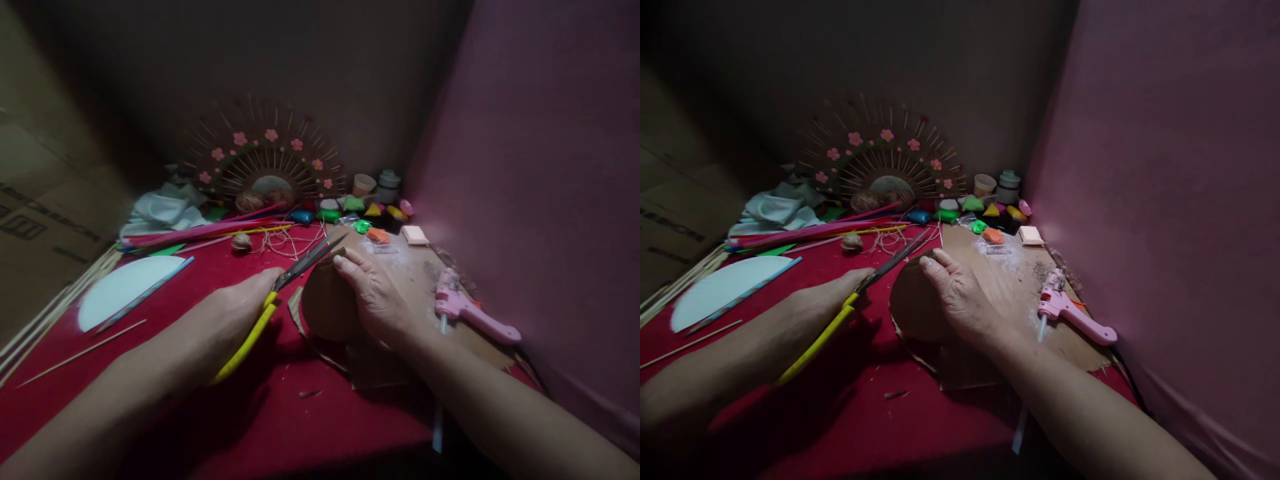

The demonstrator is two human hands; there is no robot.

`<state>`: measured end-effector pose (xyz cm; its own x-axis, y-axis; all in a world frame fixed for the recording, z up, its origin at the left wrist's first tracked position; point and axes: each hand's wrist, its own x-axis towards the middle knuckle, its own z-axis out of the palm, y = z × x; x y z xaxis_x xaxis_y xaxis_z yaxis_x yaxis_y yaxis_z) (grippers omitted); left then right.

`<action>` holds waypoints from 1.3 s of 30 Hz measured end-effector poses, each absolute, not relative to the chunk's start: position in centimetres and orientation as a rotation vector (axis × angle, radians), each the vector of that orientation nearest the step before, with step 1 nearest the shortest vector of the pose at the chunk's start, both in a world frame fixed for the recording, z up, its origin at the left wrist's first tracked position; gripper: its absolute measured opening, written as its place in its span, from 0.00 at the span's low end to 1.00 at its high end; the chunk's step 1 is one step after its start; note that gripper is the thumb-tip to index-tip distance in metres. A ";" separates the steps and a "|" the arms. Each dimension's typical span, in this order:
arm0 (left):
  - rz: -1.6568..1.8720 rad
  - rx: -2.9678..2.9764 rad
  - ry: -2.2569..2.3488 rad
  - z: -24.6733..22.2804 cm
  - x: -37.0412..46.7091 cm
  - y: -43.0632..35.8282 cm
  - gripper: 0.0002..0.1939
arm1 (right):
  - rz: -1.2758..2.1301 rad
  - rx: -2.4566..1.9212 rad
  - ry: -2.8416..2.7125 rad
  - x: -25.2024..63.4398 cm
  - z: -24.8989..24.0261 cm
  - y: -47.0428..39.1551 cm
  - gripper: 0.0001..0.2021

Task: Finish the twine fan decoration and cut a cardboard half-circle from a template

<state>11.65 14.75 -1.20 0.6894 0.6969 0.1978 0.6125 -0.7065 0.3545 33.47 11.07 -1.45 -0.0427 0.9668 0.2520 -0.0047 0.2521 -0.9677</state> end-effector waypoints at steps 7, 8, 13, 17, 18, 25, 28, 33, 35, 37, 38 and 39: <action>0.482 2.714 1.085 -1.3 11.7 15.3 0.20 | 1.008 -1.064 -1.306 33.6 -1.1 10.9 0.08; 0.469 2.722 1.099 -1.2 11.7 15.2 0.20 | 1.002 -1.058 -1.309 33.6 -1.1 10.9 0.08; 0.445 2.786 1.095 -1.4 11.8 15.1 0.22 | 1.038 -0.991 -1.321 33.6 -1.0 10.9 0.08; 0.429 2.785 1.064 -1.3 12.0 14.8 0.19 | 1.099 -0.947 -1.297 33.5 -1.2 10.9 0.09; 0.419 2.776 1.061 -1.2 12.1 14.7 0.18 | 1.100 -0.940 -1.293 33.5 -1.2 10.9 0.10; 0.376 2.739 1.047 -0.9 12.6 14.2 0.15 | 1.012 -0.966 -1.331 33.3 -0.9 10.8 0.11; 0.370 2.750 1.047 -1.1 12.5 14.2 0.14 | 0.999 -0.942 -1.353 33.4 -1.0 10.9 0.12; 0.302 2.801 1.061 -1.2 12.2 14.4 0.12 | 1.010 -0.963 -1.362 33.3 -1.0 10.9 0.12; 0.289 2.830 1.051 -1.2 12.1 14.5 0.11 | 1.017 -0.966 -1.355 33.2 -1.0 10.9 0.12; 0.272 2.865 1.041 -1.2 12.0 14.5 0.10 | 1.024 -0.977 -1.346 33.2 -1.0 10.9 0.11; 0.264 2.881 1.036 -1.1 12.0 14.4 0.10 | 1.021 -0.989 -1.344 33.2 -1.0 10.9 0.10; 0.265 2.888 1.034 -1.1 11.9 14.4 0.10 | 1.009 -1.005 -1.341 33.2 -1.0 10.8 0.09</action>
<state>11.93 14.36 -1.07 0.7598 0.6349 0.1404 0.6241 -0.7726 0.1163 33.24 10.83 -0.96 -0.0128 0.9627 0.2703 0.0064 0.2704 -0.9627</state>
